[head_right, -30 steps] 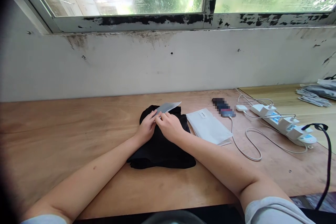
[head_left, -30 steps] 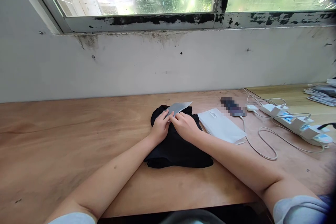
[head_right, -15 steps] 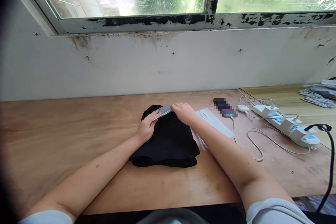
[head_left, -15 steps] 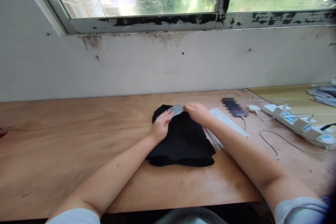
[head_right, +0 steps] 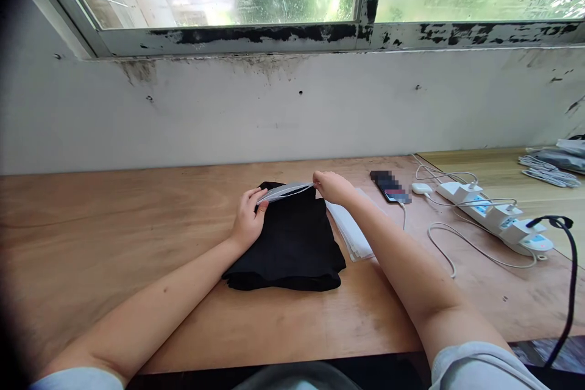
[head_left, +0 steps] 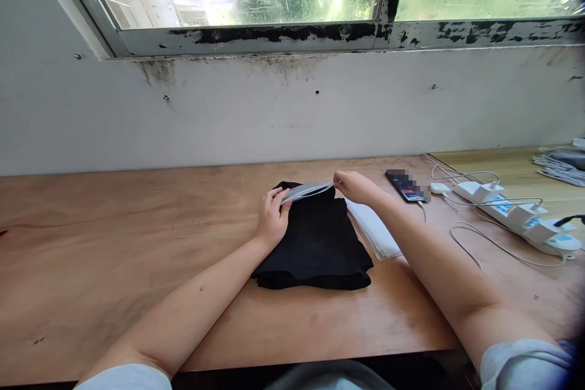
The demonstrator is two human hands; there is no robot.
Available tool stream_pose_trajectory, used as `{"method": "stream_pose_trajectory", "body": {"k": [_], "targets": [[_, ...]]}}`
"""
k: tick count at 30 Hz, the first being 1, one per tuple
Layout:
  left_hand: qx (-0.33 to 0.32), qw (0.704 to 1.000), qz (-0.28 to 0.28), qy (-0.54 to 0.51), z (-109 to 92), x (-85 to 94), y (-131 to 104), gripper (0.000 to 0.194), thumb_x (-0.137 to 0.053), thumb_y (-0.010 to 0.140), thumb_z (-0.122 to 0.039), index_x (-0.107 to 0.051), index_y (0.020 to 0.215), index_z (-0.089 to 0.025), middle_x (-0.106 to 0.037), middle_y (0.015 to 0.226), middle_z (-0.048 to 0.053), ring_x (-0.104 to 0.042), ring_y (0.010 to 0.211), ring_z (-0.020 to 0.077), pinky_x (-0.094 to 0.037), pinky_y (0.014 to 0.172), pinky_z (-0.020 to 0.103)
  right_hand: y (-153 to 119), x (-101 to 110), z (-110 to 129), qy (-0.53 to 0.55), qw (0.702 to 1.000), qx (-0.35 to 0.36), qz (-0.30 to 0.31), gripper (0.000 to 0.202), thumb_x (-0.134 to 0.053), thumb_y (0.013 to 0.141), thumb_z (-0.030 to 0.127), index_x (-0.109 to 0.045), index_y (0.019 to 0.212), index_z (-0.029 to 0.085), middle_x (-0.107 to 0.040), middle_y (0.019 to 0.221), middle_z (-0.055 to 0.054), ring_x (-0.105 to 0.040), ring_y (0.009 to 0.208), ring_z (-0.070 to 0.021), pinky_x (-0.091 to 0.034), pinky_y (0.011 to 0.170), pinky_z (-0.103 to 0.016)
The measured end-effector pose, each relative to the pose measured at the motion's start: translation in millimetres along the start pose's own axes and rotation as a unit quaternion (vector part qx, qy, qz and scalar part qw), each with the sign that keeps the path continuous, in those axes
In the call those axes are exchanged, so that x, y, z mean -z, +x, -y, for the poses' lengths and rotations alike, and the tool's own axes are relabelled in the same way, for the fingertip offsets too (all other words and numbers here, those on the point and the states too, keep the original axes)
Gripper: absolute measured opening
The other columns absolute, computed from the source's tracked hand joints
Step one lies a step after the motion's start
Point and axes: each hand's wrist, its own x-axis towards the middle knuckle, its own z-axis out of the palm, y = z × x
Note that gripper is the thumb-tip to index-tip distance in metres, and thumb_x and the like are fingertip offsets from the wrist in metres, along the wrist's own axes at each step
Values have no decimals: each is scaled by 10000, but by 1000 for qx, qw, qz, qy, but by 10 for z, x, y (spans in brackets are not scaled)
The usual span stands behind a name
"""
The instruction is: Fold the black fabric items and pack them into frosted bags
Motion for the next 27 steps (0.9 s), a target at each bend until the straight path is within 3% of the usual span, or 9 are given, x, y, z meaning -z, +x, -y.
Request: {"method": "stream_pose_trajectory", "body": {"k": [3, 5, 9, 11, 13, 16, 18, 22, 27], "targets": [[75, 996, -36, 16, -18, 10, 9, 387, -579, 967, -439, -602, 1256, -182, -585, 1124, 120, -633, 1020, 247, -543, 924, 460, -21, 149, 8, 69, 997, 2, 22, 114, -557, 932, 259, -638, 992, 205, -735, 984, -72, -662, 892, -203, -447, 718, -266], [103, 994, -27, -26, -43, 18, 11, 441, -628, 930, -469, -576, 1264, -185, -575, 1107, 104, -643, 931, 216, -578, 792, 383, -58, 272, 4, 139, 988, 1, 75, 144, -595, 895, 280, -661, 1008, 218, -746, 1007, -53, -675, 866, -190, -472, 711, -263], [70, 993, 0, -92, -92, 50, 10, 356, -674, 891, -452, -634, 1151, -211, -570, 1237, 110, -609, 1143, 257, -578, 854, 378, -147, 469, -14, 248, 933, 56, 257, 177, -685, 826, 348, -726, 957, 235, -736, 1150, -35, -695, 859, -183, -505, 703, -257], [52, 993, 19, -106, -102, 71, 6, 328, -679, 884, -394, -637, 1163, -226, -560, 1306, 109, -561, 1245, 279, -556, 937, 417, -157, 472, -17, 262, 914, 61, 304, 236, -673, 845, 374, -731, 1028, 238, -737, 1140, -42, -705, 846, -185, -514, 696, -260], [40, 991, 38, -123, -102, 87, -1, 353, -669, 868, -306, -615, 1210, -235, -528, 1374, 114, -527, 1301, 291, -550, 961, 433, -130, 382, -7, 239, 933, 26, 266, 284, -636, 882, 376, -704, 1115, 229, -739, 1118, -60, -711, 839, -191, -521, 698, -274], [33, 987, 52, -148, -82, 79, -13, 345, -613, 852, -197, -609, 1196, -229, -486, 1435, 122, -493, 1352, 296, -542, 987, 440, -50, 125, 34, 159, 980, -17, 118, 305, -616, 913, 345, -669, 1172, 192, -711, 1198, -115, -692, 997, -235, -520, 820, -322], [46, 983, 50, -170, -47, 44, -18, 352, -594, 853, -175, -596, 1202, -224, -461, 1477, 126, -455, 1395, 297, -524, 1024, 447, 3, -59, 68, 138, 988, -11, 62, 344, -590, 943, 350, -637, 1236, 176, -676, 1274, -146, -651, 1121, -262, -499, 915, -360], [133, 959, 53, -244, 86, -76, -18, 561, -628, 884, -232, -422, 1406, -218, -416, 1542, 193, -528, 1348, 287, -507, 1056, 463, 62, -309, 106, 173, 984, -8, 46, 412, -510, 998, 374, -550, 1355, 172, -630, 1351, -160, -614, 1212, -257, -475, 987, -375], [223, 929, 102, -277, 248, -192, -21, 951, -739, 862, -362, -124, 1580, -257, -333, 1588, 244, -610, 1264, 295, -518, 1046, 475, 75, -406, 66, 134, 990, -22, 50, 470, -529, 982, 442, -541, 1357, 158, -598, 1388, -158, -538, 1295, -293, -423, 1050, -422]]}}
